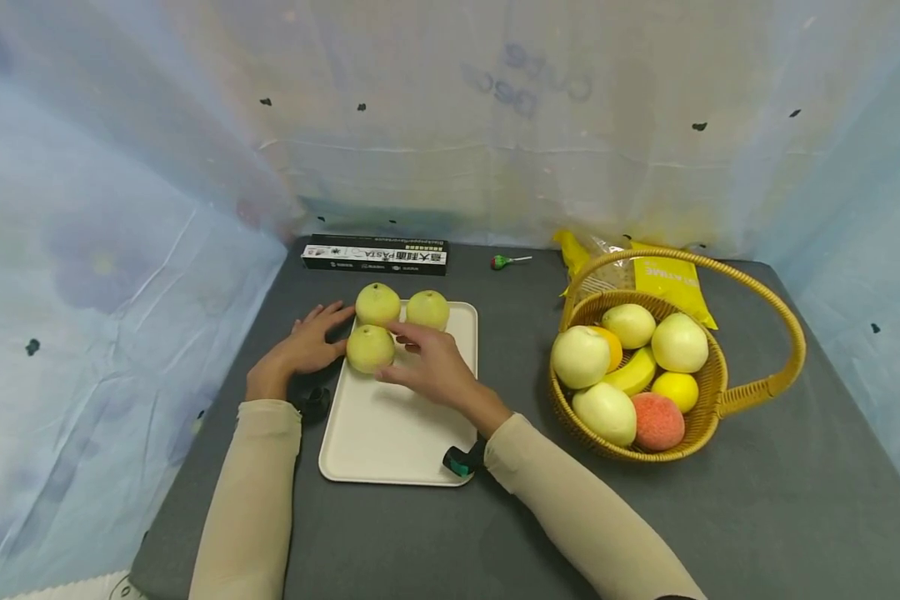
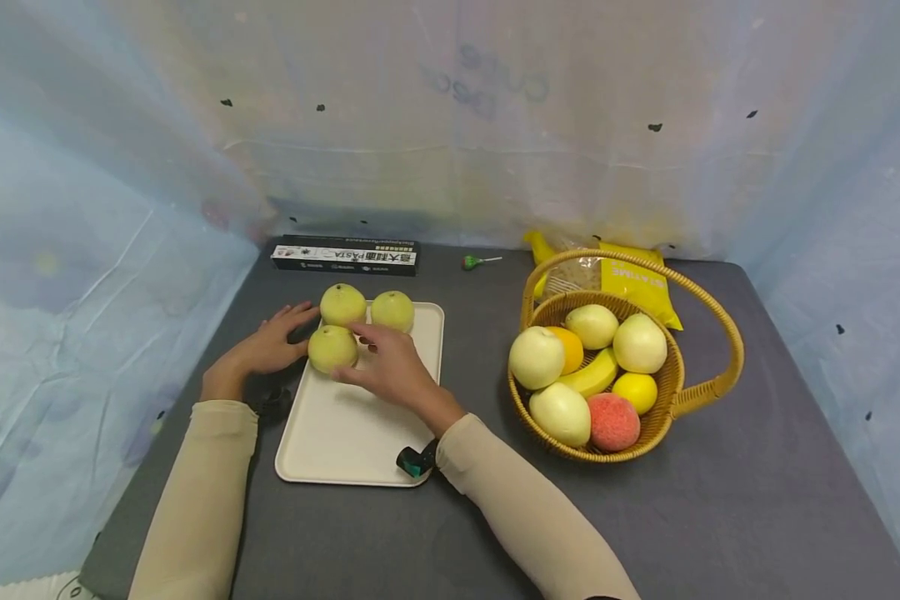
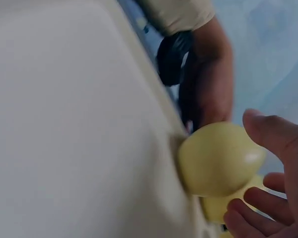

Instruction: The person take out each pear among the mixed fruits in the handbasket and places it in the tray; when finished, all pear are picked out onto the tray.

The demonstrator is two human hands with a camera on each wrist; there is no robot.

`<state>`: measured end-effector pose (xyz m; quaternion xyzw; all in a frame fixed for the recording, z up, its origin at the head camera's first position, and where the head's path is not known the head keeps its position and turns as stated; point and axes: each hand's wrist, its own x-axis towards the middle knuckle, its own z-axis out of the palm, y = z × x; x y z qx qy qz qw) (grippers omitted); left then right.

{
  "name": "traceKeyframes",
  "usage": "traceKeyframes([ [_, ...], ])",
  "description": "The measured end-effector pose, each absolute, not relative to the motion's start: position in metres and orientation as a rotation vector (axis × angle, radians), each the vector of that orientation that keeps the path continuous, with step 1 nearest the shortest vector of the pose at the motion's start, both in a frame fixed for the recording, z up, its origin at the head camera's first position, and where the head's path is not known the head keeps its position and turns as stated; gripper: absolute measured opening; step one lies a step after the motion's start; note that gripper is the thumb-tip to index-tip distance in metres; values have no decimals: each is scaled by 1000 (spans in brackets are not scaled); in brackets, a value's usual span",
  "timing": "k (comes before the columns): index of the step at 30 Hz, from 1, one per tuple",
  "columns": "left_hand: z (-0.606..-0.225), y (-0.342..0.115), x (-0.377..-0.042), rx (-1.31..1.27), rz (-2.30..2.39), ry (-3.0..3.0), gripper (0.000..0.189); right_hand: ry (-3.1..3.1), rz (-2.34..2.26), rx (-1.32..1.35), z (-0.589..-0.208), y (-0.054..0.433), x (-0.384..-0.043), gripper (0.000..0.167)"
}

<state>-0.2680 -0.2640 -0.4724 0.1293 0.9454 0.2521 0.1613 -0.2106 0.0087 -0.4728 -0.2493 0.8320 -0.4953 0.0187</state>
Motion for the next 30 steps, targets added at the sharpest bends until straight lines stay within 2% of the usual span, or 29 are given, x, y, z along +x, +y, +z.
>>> traceKeyframes([
  [16,-477,-269,-271,383,742,2687,75,2358,-1735,-905,-430,112,-129,71],
  [30,-476,-266,-270,393,747,2685,75,2490,-1828,-771,-423,212,-82,75],
])
